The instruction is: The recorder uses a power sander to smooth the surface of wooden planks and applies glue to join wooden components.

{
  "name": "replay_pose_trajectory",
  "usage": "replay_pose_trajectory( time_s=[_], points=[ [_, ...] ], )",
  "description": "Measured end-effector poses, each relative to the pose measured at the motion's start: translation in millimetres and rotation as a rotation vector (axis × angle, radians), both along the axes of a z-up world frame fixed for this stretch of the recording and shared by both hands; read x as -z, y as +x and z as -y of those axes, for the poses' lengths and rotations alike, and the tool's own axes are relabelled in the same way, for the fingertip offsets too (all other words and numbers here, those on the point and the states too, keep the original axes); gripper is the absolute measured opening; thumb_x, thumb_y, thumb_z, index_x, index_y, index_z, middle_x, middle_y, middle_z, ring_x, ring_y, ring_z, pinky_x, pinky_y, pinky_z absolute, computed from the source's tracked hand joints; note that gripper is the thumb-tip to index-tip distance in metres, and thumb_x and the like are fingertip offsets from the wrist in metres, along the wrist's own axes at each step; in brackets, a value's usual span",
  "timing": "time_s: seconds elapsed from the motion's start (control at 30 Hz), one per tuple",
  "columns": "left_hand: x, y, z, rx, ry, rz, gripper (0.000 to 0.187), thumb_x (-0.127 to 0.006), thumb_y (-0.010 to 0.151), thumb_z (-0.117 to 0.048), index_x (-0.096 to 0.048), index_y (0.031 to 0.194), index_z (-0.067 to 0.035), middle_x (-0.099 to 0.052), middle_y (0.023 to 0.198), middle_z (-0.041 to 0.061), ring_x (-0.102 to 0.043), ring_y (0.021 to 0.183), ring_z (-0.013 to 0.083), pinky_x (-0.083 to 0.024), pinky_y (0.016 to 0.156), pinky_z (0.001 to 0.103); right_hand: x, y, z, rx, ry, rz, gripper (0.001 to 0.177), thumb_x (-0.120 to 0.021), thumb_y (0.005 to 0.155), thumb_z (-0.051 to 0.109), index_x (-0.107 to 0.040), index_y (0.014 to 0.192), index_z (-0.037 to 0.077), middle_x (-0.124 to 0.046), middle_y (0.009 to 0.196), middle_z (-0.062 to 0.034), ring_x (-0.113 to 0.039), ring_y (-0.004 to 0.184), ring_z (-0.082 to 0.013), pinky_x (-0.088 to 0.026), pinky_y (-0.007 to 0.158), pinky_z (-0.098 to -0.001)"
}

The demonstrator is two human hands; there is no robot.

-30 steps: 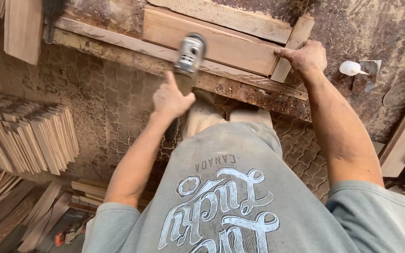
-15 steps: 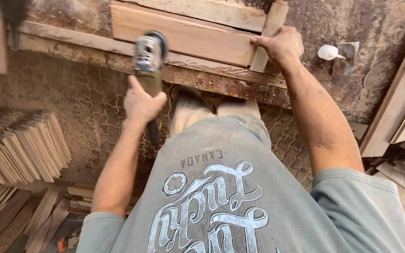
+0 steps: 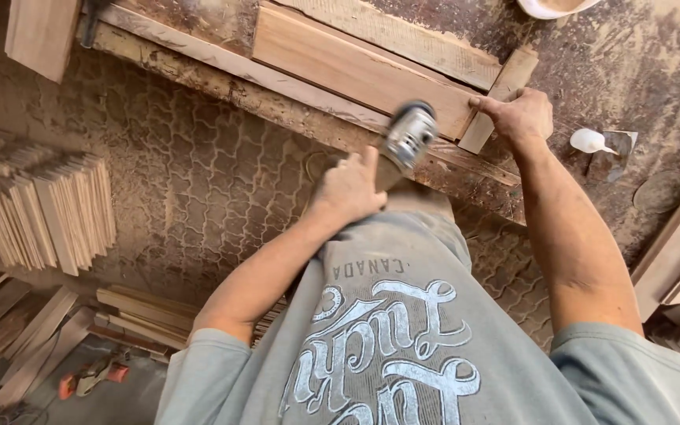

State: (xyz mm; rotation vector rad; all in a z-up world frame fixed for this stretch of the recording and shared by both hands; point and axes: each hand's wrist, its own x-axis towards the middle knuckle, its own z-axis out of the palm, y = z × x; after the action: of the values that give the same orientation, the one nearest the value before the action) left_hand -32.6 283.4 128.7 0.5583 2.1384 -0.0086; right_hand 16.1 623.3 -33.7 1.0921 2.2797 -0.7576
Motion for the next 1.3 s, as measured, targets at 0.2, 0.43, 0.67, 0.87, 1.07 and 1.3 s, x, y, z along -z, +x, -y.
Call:
replay_pose_trajectory(
  time_s=[0.2, 0.43, 0.67, 0.87, 1.07, 1.3],
  points=[
    [-16, -61, 89, -0.373, -0.160, -0.145, 0.099, -0.071, 0.079, -0.052, -0.031, 0.153, 0.001, -0.068, 0.109, 0.030, -0.071, 0.103, 0.0484, -0.057, 0.087, 0.058, -7, -3, 8, 0.031, 0.068, 0.031, 0.057, -0.097, 0.067, 0.069, -0.078, 0.085, 0.018, -0.076, 0.082, -0.0159, -0.075, 0.091, -0.0384, -0.059, 0.078, -0.0474],
    [-34, -80, 179, -1.077, 0.287, -0.408, 0.067, -0.080, 0.070, -0.020, -0.052, 0.129, -0.003, -0.071, 0.106, 0.029, -0.069, 0.104, 0.0477, -0.054, 0.088, 0.060, -123, -57, 143, -0.217, 0.134, -0.127, 0.036, -0.081, 0.087, 0.050, -0.081, 0.097, 0.015, -0.078, 0.092, -0.0121, -0.075, 0.095, -0.0357, -0.059, 0.080, -0.0488],
    [-93, -85, 207, -1.575, 0.961, -0.863, 0.073, -0.082, 0.082, -0.017, -0.047, 0.145, -0.006, -0.055, 0.131, 0.019, -0.056, 0.120, 0.0250, -0.050, 0.103, 0.043, -195, -112, 389, -0.864, -0.817, -0.058, 0.093, -0.088, 0.070, 0.061, -0.050, 0.147, 0.027, -0.064, 0.139, 0.0000, -0.061, 0.132, -0.0246, -0.051, 0.111, -0.0463],
    [-174, -92, 255, -1.948, 1.262, -1.087, 0.073, -0.079, 0.083, -0.030, -0.046, 0.145, -0.008, -0.055, 0.135, 0.024, -0.055, 0.122, 0.0324, -0.052, 0.102, 0.054, -238, -129, 462, -1.093, -0.980, -0.250, 0.044, -0.069, 0.076, 0.030, -0.048, 0.110, 0.011, -0.069, 0.095, -0.0155, -0.071, 0.097, -0.0421, -0.059, 0.082, -0.0561],
    [-161, -64, 323, -1.258, 1.976, -0.221, 0.085, -0.074, 0.079, -0.073, -0.050, 0.142, -0.021, -0.061, 0.118, 0.016, -0.065, 0.101, 0.0291, -0.062, 0.087, 0.058, -252, -131, 459, -1.137, -1.466, -0.094, 0.052, -0.073, 0.070, 0.021, -0.054, 0.117, 0.013, -0.068, 0.096, -0.0177, -0.071, 0.094, -0.0339, -0.058, 0.076, -0.0469],
    [-139, -148, 300, -1.508, 1.388, -0.164, 0.060, -0.067, 0.063, -0.029, -0.061, 0.118, -0.005, -0.069, 0.096, 0.019, -0.074, 0.089, 0.0319, -0.065, 0.079, 0.043, -188, -159, 410, -1.187, -0.718, -0.166, 0.088, -0.076, 0.077, 0.043, -0.039, 0.154, 0.020, -0.063, 0.138, -0.0106, -0.063, 0.126, -0.0355, -0.055, 0.105, -0.0526]
  ],
)
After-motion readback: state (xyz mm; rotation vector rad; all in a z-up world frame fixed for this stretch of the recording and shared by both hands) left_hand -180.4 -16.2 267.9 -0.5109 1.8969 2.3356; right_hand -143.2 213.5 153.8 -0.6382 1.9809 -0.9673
